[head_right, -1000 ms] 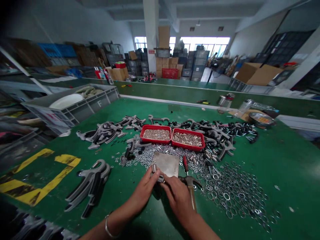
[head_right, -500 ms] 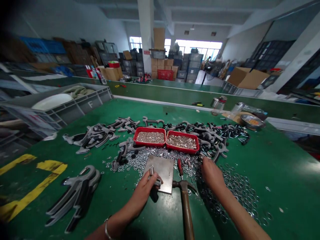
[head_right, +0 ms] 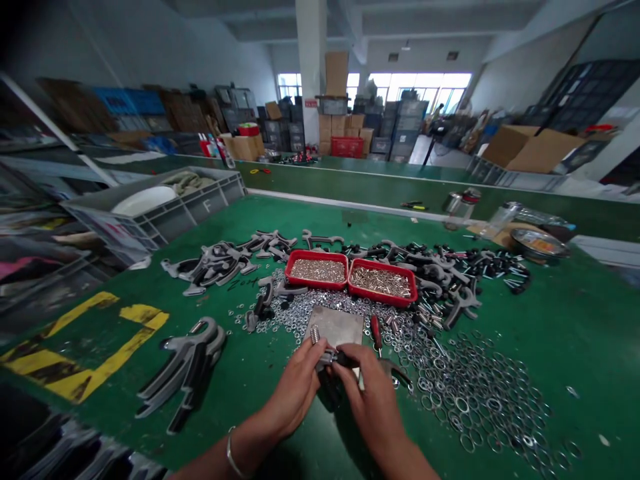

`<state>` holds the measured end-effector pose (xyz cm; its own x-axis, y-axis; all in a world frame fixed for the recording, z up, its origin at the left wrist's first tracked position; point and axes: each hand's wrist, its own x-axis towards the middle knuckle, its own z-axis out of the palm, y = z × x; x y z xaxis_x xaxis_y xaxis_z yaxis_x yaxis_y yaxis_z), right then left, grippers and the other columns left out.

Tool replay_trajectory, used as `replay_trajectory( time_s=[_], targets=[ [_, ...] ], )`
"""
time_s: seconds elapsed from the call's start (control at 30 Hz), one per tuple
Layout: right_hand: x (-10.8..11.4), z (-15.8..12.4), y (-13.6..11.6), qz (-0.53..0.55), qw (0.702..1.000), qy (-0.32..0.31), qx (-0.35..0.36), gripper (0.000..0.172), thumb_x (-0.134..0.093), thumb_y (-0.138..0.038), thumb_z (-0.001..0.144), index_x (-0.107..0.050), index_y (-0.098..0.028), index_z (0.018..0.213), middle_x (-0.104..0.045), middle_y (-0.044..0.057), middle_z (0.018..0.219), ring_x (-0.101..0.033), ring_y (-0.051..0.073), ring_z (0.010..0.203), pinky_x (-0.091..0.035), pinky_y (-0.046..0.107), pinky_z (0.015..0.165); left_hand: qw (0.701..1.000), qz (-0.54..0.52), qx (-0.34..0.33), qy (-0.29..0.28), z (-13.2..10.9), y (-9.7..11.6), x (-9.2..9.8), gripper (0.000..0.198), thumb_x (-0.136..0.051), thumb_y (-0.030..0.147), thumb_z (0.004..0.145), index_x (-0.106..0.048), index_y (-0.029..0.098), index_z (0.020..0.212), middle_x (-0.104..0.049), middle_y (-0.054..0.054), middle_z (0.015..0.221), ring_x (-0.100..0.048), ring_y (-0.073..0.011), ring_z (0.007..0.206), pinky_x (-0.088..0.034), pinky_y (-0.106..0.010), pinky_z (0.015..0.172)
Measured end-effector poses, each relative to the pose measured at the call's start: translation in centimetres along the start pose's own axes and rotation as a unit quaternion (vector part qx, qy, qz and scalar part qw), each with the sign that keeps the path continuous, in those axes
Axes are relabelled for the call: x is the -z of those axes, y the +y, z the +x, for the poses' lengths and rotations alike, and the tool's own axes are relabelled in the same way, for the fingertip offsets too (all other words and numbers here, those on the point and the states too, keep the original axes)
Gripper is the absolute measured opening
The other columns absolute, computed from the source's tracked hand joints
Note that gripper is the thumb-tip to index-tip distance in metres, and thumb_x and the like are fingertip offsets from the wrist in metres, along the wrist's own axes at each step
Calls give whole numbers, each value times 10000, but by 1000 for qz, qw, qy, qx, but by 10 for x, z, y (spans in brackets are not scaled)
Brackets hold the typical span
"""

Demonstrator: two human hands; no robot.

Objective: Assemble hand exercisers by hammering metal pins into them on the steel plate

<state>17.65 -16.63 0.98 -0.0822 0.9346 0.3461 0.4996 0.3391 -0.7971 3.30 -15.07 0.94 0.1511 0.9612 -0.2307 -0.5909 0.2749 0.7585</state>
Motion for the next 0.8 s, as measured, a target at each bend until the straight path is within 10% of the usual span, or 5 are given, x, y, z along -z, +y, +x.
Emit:
replay_trajectory(
  time_s=[0.37, 0.5, 0.63, 0.8],
  targets=[
    [36, 2, 1, -115, 971, -160, 135, 312, -506, -220, 952, -562, -257, 1257, -633, 105, 1191, -611, 239, 1080, -511, 410, 936, 971, 233, -10, -48, -12, 35, 7, 341, -503, 526, 919, -561, 199, 997, -573, -16, 866, -530, -164, 794, -432, -259, 711],
    [21, 4, -15, 103, 976, -186, -47, 188, -503, -366, 960, -605, -233, 1043, -651, 55, 925, -633, 197, 852, -535, 361, 812, 927, 362, -90, -40, -11, 40, 7, 272, -471, 466, 947, -543, 206, 978, -584, -19, 893, -526, -177, 829, -407, -271, 744],
    [-2, 2, -30, 410, 833, -200, -315, 424, -404, -581, 955, -544, -199, 831, -484, -44, 588, -402, 88, 429, -389, 196, 379, 875, 459, -151, -40, -4, 34, 17, 225, -461, 419, 961, -522, 203, 959, -580, -21, 865, -521, -179, 789, -396, -292, 752],
    [-8, -1, -26, 528, 714, -258, -380, 475, -431, -627, 926, -515, -203, 727, -370, -102, 423, -187, 47, 322, -224, 140, 294, 856, 468, -177, -131, -3, 36, 28, 229, -410, 396, 987, -524, 197, 995, -609, -48, 919, -561, -191, 858, -407, -301, 809]
  ],
)
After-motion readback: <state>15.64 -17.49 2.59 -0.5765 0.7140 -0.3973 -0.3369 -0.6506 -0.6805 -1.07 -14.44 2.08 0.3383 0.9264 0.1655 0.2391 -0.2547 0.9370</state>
